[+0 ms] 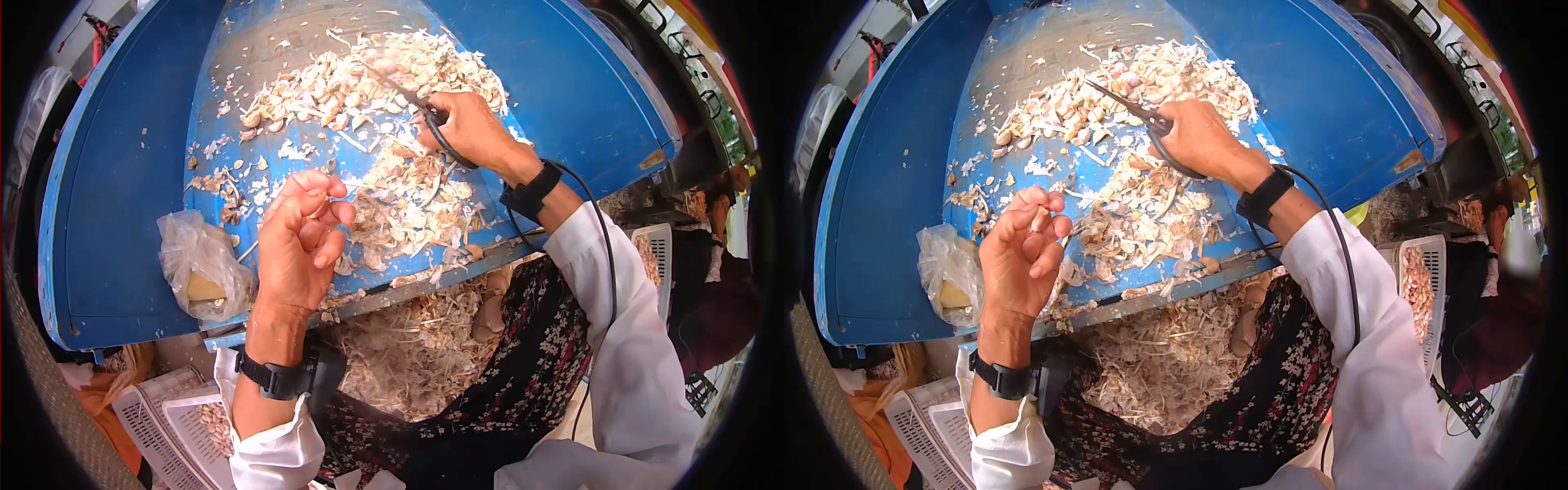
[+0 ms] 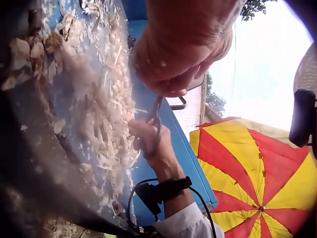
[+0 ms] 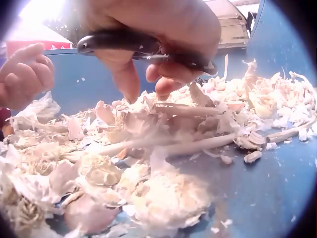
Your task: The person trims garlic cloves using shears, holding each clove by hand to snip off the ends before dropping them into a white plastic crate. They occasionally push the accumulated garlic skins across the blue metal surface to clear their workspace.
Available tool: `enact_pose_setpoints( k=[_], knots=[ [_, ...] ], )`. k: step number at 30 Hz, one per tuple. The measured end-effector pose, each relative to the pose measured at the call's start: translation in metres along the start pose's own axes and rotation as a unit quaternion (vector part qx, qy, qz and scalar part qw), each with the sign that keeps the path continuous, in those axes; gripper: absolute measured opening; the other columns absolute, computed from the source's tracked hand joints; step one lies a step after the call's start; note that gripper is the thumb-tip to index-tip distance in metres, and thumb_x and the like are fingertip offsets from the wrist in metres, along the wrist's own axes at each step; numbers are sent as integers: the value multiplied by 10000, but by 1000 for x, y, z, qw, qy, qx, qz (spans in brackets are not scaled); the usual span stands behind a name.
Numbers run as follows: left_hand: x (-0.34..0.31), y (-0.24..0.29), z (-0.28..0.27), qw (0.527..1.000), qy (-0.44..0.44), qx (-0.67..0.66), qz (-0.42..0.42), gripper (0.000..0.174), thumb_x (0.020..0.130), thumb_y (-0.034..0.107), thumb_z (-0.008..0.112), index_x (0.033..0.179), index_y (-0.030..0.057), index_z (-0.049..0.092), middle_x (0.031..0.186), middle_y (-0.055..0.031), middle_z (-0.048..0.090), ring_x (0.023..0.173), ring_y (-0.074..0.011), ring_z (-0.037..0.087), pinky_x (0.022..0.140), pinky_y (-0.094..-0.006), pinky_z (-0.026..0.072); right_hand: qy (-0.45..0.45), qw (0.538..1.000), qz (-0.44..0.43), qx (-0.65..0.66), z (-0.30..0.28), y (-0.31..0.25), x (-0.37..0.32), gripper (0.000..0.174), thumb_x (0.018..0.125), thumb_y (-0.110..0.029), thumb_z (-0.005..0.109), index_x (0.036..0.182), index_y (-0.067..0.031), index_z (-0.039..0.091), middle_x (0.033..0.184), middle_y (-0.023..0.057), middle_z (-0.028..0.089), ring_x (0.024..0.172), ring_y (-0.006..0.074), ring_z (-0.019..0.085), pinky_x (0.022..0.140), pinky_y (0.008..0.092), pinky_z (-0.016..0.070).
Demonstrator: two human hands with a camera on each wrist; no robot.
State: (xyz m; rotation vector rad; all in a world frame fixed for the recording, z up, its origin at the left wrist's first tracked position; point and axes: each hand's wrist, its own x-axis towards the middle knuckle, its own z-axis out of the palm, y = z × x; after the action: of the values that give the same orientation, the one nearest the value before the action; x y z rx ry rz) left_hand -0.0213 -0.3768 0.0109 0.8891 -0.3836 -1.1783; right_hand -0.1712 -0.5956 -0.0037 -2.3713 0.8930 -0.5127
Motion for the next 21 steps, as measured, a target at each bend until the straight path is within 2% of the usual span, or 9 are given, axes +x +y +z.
enact_pose_setpoints(
  k=[2, 3, 6, 8, 9, 12, 13, 18, 21],
  knots=[
    [0, -7, 2, 999, 37, -8, -14, 76, 899, 140, 531, 887, 66, 540, 808, -37, 554, 684, -87, 538, 380, -157, 257, 18, 994, -33, -104, 18, -1, 10, 299, 642, -213, 766, 722, 17, 592, 667, 157, 589, 571, 254, 552, 563, 372, 432],
    [1, -10, 1, 999, 29, 12, -5, 112, 893, 178, 579, 854, 82, 538, 755, -13, 537, 622, -69, 514, 379, -158, 224, 6, 993, -31, -112, 24, -10, 11, 245, 676, -193, 710, 700, 5, 567, 682, 199, 594, 613, 356, 571, 578, 422, 439],
    [4, -16, 2, 998, 45, 45, -10, 115, 880, 193, 629, 890, 95, 569, 684, 21, 522, 535, -39, 458, 383, -158, 227, -35, 981, -59, -183, 36, -21, 13, 139, 749, -160, 573, 722, -24, 586, 638, 195, 582, 635, 402, 554, 582, 442, 433],
    [5, -18, 3, 996, 60, 68, -11, 108, 884, 188, 622, 912, 94, 577, 684, 24, 524, 535, -35, 454, 389, -158, 234, -60, 987, -31, -146, 31, -25, 14, 137, 741, -154, 578, 724, -18, 583, 643, 208, 571, 610, 411, 522, 561, 441, 420],
    [6, -19, 2, 993, 73, 93, -12, 106, 888, 183, 616, 934, 92, 586, 684, 27, 526, 536, -30, 450, 394, -158, 241, -53, 989, -47, -130, 30, -22, 15, 141, 734, -150, 614, 704, -16, 582, 599, 145, 583, 538, 319, 529, 524, 391, 402],
    [12, -28, 0, 980, 64, 185, 26, 258, 900, 198, 601, 1107, 49, 564, 701, 34, 518, 555, -26, 431, 465, -181, 310, -175, 956, 31, 232, 13, -26, 12, 223, 744, -188, 699, 839, -30, 574, 667, -13, 554, 575, 61, 503, 498, 226, 372],
    [12, -32, 1, 978, 49, 196, 55, 356, 912, 219, 589, 1206, 30, 519, 736, 44, 512, 595, -18, 418, 517, -179, 328, -192, 932, 36, 306, 10, -36, 6, 231, 751, -199, 696, 844, -22, 580, 693, 9, 581, 583, 82, 535, 503, 226, 401],
    [9, -34, 10, 980, 5, 185, 78, 387, 932, 232, 570, 1262, 43, 499, 777, 62, 499, 646, -3, 403, 533, -169, 313, -259, 830, 47, 492, 22, -52, -13, 297, 778, -216, 743, 897, -7, 569, 768, 55, 620, 586, 102, 605, 540, 201, 498],
    [12, -41, 2, 970, 20, 205, 133, 305, 920, 206, 591, 1172, 41, 541, 768, 56, 512, 631, -6, 408, 519, -166, 315, -200, 856, 63, 473, 25, -61, -21, 248, 779, -172, 748, 842, -6, 574, 693, 62, 617, 591, 111, 614, 520, 197, 506]
  ],
)
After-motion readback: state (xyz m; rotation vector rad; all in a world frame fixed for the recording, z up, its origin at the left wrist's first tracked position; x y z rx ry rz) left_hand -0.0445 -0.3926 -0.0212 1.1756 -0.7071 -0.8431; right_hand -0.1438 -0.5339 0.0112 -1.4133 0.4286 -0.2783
